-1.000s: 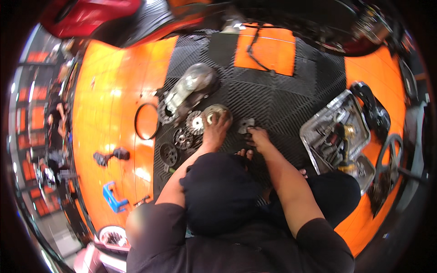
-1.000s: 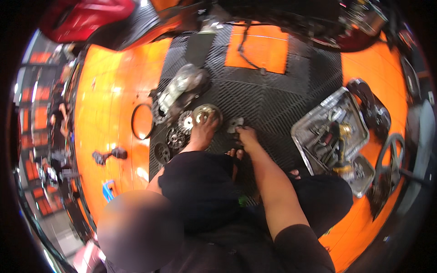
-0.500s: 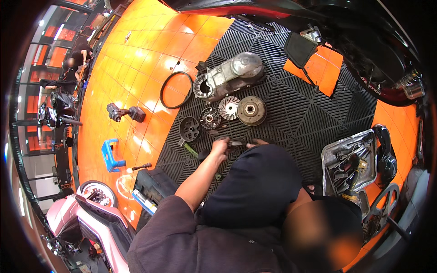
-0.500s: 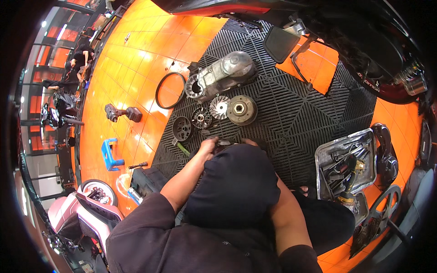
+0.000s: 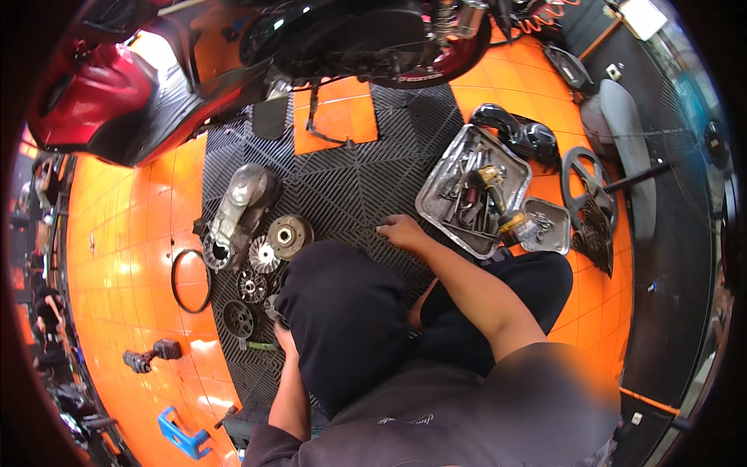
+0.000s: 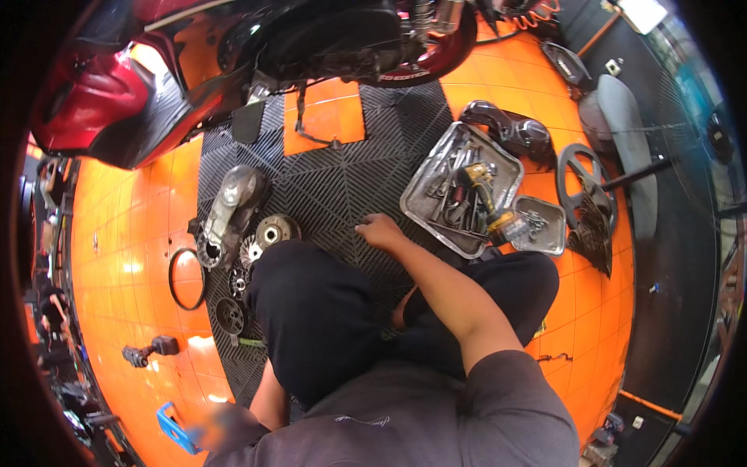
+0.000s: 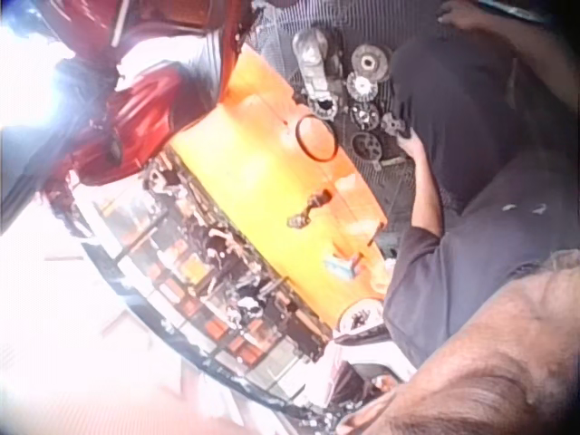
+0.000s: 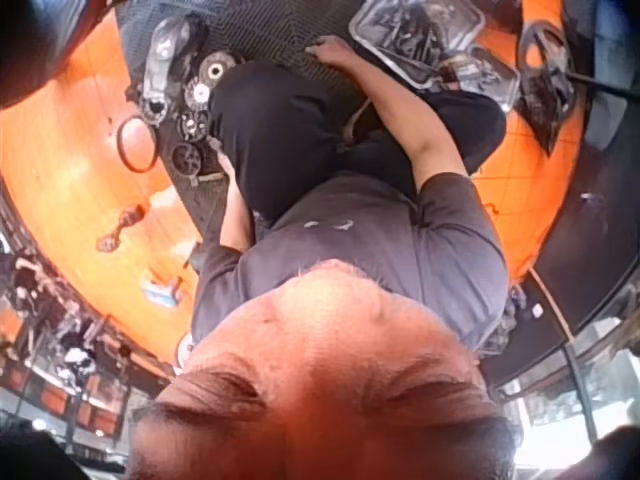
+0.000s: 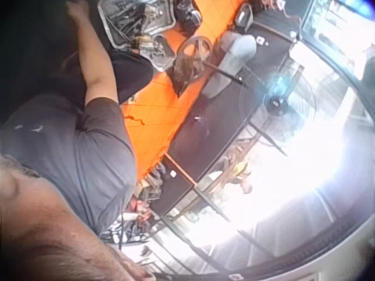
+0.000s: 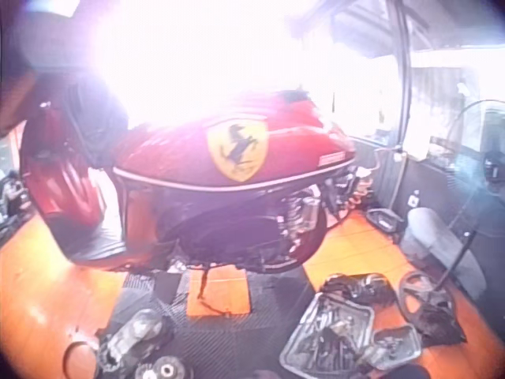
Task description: The person uses an impact wrench to remove bolts and internal components from a scooter's transmission. They place the parts into a metal tray and hold the drive belt and variator assembly for a moment.
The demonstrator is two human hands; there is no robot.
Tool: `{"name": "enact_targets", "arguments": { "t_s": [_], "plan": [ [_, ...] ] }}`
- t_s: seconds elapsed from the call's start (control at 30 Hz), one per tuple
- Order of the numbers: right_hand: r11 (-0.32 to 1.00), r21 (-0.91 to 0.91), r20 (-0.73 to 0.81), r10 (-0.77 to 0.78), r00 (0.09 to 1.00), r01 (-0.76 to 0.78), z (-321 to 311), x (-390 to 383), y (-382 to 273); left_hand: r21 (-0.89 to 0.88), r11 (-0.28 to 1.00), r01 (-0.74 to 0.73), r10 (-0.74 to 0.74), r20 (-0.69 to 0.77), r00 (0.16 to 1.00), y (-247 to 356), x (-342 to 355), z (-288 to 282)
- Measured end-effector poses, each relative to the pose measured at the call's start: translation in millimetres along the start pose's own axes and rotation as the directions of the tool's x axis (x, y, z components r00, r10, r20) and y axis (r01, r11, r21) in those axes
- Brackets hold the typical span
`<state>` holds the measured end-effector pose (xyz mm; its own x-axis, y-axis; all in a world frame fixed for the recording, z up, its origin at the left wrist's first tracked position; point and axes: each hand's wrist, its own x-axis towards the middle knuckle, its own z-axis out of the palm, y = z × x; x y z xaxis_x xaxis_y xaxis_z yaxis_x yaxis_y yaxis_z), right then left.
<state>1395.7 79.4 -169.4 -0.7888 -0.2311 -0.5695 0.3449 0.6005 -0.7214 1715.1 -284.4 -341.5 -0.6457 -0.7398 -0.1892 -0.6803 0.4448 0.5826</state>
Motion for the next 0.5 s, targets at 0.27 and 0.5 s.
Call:
{"name": "enact_targets", "arguments": {
  "t_s": [0.27, 0.5],
  "plan": [
    [0.888, -0.347, -0.016, -0.328, 0.945, 0.302, -155.4, -153.9, -86.5, -0.131, 0.904, 0.407, -0.327, 0.401, 0.856, 46.4, -83.4, -5.8],
    [0.849, 0.384, -0.648, -0.031, 0.761, 0.362, -259.2, -221.0, -7.3, -0.121, 0.876, 0.467, -0.37, 0.454, 0.811, 33.5, -124.6, -13.8]
  ]
}}
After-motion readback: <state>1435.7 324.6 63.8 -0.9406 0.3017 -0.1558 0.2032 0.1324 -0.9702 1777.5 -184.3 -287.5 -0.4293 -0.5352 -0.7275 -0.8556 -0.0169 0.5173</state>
